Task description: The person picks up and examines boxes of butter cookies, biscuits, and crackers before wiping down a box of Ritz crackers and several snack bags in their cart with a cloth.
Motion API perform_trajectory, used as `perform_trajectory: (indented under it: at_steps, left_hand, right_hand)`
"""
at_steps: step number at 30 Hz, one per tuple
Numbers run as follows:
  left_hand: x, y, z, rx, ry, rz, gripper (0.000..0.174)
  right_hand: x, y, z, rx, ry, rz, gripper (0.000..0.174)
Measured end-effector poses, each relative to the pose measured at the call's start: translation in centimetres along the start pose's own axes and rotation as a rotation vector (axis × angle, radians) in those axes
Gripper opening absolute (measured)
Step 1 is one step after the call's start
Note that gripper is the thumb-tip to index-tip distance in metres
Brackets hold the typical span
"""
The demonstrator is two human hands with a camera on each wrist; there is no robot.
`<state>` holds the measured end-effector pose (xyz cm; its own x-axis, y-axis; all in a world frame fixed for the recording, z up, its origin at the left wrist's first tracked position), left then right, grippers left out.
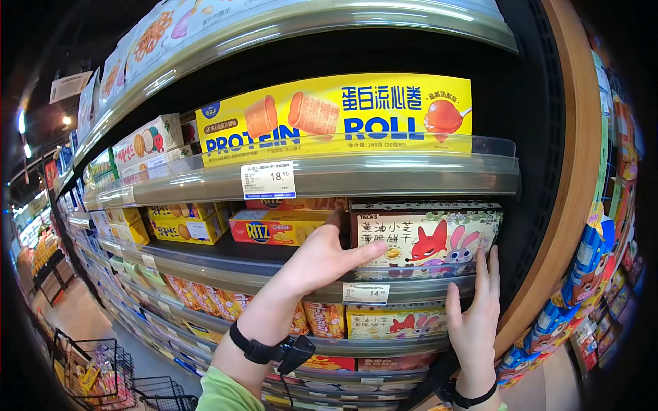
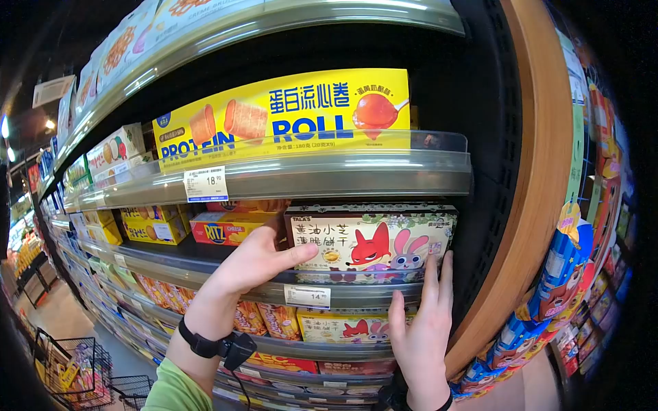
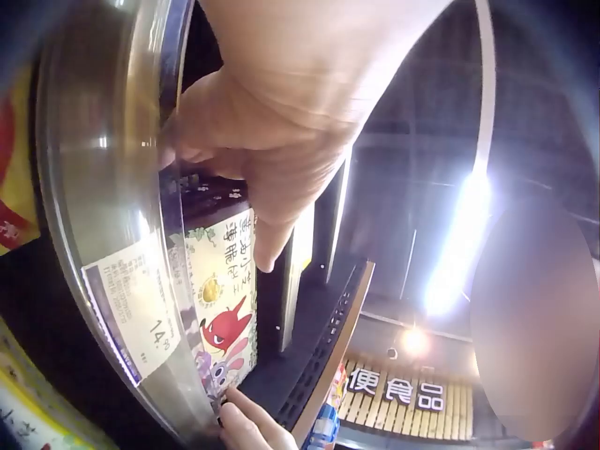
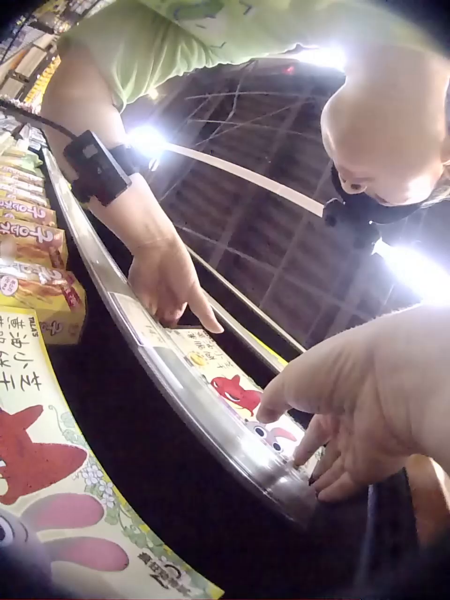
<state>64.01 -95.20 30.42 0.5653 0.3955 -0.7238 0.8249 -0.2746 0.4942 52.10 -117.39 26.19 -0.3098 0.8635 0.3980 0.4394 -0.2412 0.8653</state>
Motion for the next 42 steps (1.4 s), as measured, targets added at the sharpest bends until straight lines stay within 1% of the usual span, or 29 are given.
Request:
perform_trajectory:
  at_steps: [1,2,4,8,10,11,13,14,15,17,20,26,30,32,33,35,36,37,38,39,41,42]
  left_hand:
    - [-1.1,0.0,0.7,0.09,-0.141,0.057,0.067]
    - [-1.5,0.0,0.7,0.09,-0.144,0.057,0.067]
    - [-1.5,-0.2,1.5,0.177,-0.124,-0.029,0.053]
    - [-1.1,-0.1,1.1,0.133,-0.116,-0.066,0.052]
    - [-0.9,0.2,0.9,0.153,-0.141,-0.048,0.07]
    - [-1.3,0.4,0.6,0.152,-0.141,-0.046,0.07]
    - [-1.5,0.6,0.3,0.184,-0.125,-0.164,0.084]
    - [-0.1,1.6,0.9,0.215,-0.205,-0.135,0.094]
    - [0.1,1.9,1.1,0.214,-0.208,-0.133,0.094]
    - [-0.6,2.2,1.3,0.233,-0.257,-0.044,0.094]
    - [-0.5,2.1,1.2,0.201,-0.297,-0.068,0.092]
    - [0.0,2.0,1.8,0.231,-0.326,-0.118,0.089]
    - [-0.5,1.7,1.7,0.244,-0.365,-0.075,0.092]
    - [-0.8,1.3,0.1,0.104,-0.164,0.071,0.097]
    - [-0.5,0.8,-0.5,0.092,-0.162,0.065,0.097]
    - [0.2,-0.9,-2.8,0.021,0.026,0.076,0.09]
    - [-0.9,-2.4,-4.4,-0.098,0.335,0.15,0.086]
    - [-0.9,-3.5,-5.3,-0.107,0.342,0.144,0.086]
    - [-0.3,-4.4,-6.4,-0.128,0.385,0.083,0.08]
    - [0.6,-5.2,-7.6,-0.144,0.425,0.018,0.074]
    - [1.4,-6.2,-10.3,-0.211,0.464,0.032,0.061]
    - [2.8,-6.5,-11.8,-0.264,0.481,0.012,0.056]
  right_hand:
    - [0.0,0.0,0.0,0.002,-0.003,-0.002,0.061]
    - [0.1,0.0,0.0,0.001,-0.005,-0.006,0.061]
    - [0.1,0.0,0.0,-0.002,-0.009,-0.011,0.061]
    - [0.1,-0.1,-0.1,0.004,0.001,-0.001,0.061]
    - [0.1,-0.1,-0.1,0.003,0.003,-0.001,0.061]
    - [0.1,-0.1,-0.1,0.006,0.001,-0.005,0.061]
    - [0.2,-0.1,0.0,0.007,-0.002,-0.01,0.062]
    - [0.2,-0.1,0.0,0.01,-0.002,-0.007,0.062]
    - [0.2,-0.1,-0.1,0.012,-0.002,-0.005,0.062]
    - [0.2,-0.1,-0.1,0.012,0.005,-0.005,0.062]
    - [0.2,-0.1,-0.2,0.016,0.008,-0.001,0.062]
    - [0.3,-0.1,-0.2,0.017,0.0,-0.009,0.062]
    - [0.2,-0.1,-0.2,0.028,0.008,0.028,0.061]
    - [0.5,-0.1,-0.4,0.03,0.02,0.017,0.061]
    - [0.6,-0.1,-0.6,0.027,0.028,0.007,0.061]
    - [0.5,-0.3,-0.7,0.033,0.037,0.028,0.061]
    - [0.6,-0.4,-0.7,0.04,0.043,0.014,0.061]
    - [0.7,-0.5,-0.7,0.042,0.049,0.001,0.06]
    - [1.0,-0.7,-0.8,0.018,0.035,-0.04,0.057]
    - [1.2,-0.7,-0.6,0.024,0.042,-0.042,0.057]
    - [2.5,-1.0,-0.4,0.043,0.059,-0.091,0.055]
    - [3.4,-1.1,-0.2,0.057,0.098,-0.099,0.053]
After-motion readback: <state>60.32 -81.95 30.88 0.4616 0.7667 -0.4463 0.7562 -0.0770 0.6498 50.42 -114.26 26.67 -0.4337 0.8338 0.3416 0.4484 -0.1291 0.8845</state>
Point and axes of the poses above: each hand's wrist, its own y-axis towards the middle knuckle, its own z-axis out of the palm, x = y × z, the point moved 8 cm from there along y, towards the middle knuckle, and after that the axes turned 4 degrees about -x, right-handed, at the moved point
